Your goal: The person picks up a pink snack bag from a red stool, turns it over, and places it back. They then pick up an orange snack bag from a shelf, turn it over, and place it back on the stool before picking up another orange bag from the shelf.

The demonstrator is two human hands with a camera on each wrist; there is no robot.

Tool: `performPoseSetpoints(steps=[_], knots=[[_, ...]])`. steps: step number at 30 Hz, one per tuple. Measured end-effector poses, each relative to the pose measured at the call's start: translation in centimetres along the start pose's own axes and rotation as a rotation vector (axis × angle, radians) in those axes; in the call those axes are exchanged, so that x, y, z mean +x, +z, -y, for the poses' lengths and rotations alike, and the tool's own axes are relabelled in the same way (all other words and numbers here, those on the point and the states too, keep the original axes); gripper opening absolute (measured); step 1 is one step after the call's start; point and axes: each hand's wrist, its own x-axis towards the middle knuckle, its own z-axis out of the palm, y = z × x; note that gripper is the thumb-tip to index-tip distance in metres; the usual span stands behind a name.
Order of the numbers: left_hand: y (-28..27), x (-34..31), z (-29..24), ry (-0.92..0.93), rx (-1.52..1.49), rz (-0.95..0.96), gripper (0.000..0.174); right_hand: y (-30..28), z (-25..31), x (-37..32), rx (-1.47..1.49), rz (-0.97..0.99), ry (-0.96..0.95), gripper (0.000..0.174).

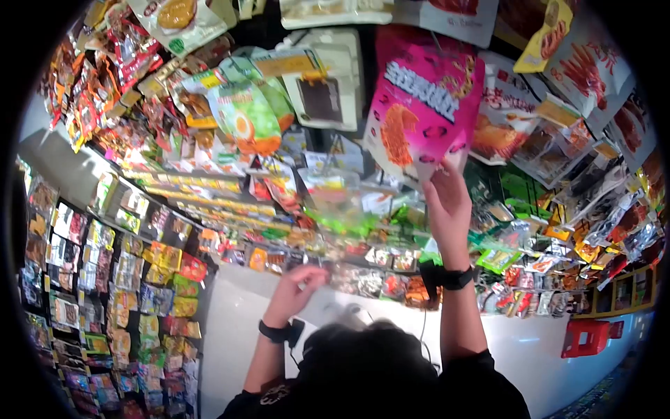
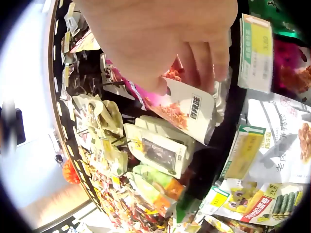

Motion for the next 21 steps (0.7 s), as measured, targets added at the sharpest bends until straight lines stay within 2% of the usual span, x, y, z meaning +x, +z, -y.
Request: performPoseSetpoints(steps=[2, 3, 5, 8, 9, 10, 12, 14, 15, 17, 18, 20, 21], knots=[[-0.3, 0.4, 0.6, -0.002, -0.016, -0.001, 0.014, 0.7, -1.7, 0.1, -0.037, -0.085, -0.003, 0.036], [-0.8, 0.7, 0.9, -0.005, -0.047, 0.036, 0.015, 0.7, -2.0, 0.0, -0.044, -0.098, -0.018, 0.036], [-1.3, 0.9, 2.5, -0.006, -0.065, 0.055, 0.016, 0.5, -2.2, -0.1, -0.151, -0.039, 0.085, 0.018], [-2.8, 1.8, 4.1, -0.019, -0.085, 0.122, 0.016, 0.5, -2.1, -0.7, -0.124, -0.047, 0.077, 0.008], [-3.4, 2.1, 4.6, -0.021, -0.103, 0.153, 0.016, 1.1, -1.5, -1.1, -0.089, -0.074, 0.005, 0.005], [-4.0, 2.6, 4.9, -0.022, -0.121, 0.176, 0.016, 1.7, -0.7, -1.4, -0.108, -0.083, -0.002, 0.005], [-5.1, 2.9, 5.4, -0.023, -0.152, 0.197, 0.015, 3.2, 0.5, -2.5, 0.016, -0.248, 0.098, 0.01], [-6.5, 4.2, 4.6, -0.031, -0.213, 0.306, 0.014, 4.1, 1.3, -3.4, 0.009, -0.262, 0.087, 0.017], [-6.8, 5.0, 4.9, -0.028, -0.225, 0.328, 0.014, 5.0, 2.1, -3.7, 0.102, -0.263, 0.07, 0.02], [-7.0, 6.1, 5.2, 0.047, -0.157, 0.375, 0.013, 6.1, 3.3, -5.0, 0.182, -0.286, 0.056, 0.029], [-7.3, 6.8, 4.8, 0.093, -0.13, 0.368, 0.013, 6.3, 4.0, -5.5, 0.156, -0.311, 0.057, 0.029], [-8.2, 7.9, 2.5, 0.055, -0.172, 0.447, 0.019, 6.7, 5.5, -7.1, 0.262, -0.291, 0.167, 0.032], [-8.1, 7.9, 1.8, 0.057, -0.181, 0.478, 0.019, 7.3, 5.9, -7.6, 0.227, -0.313, 0.118, 0.033]])
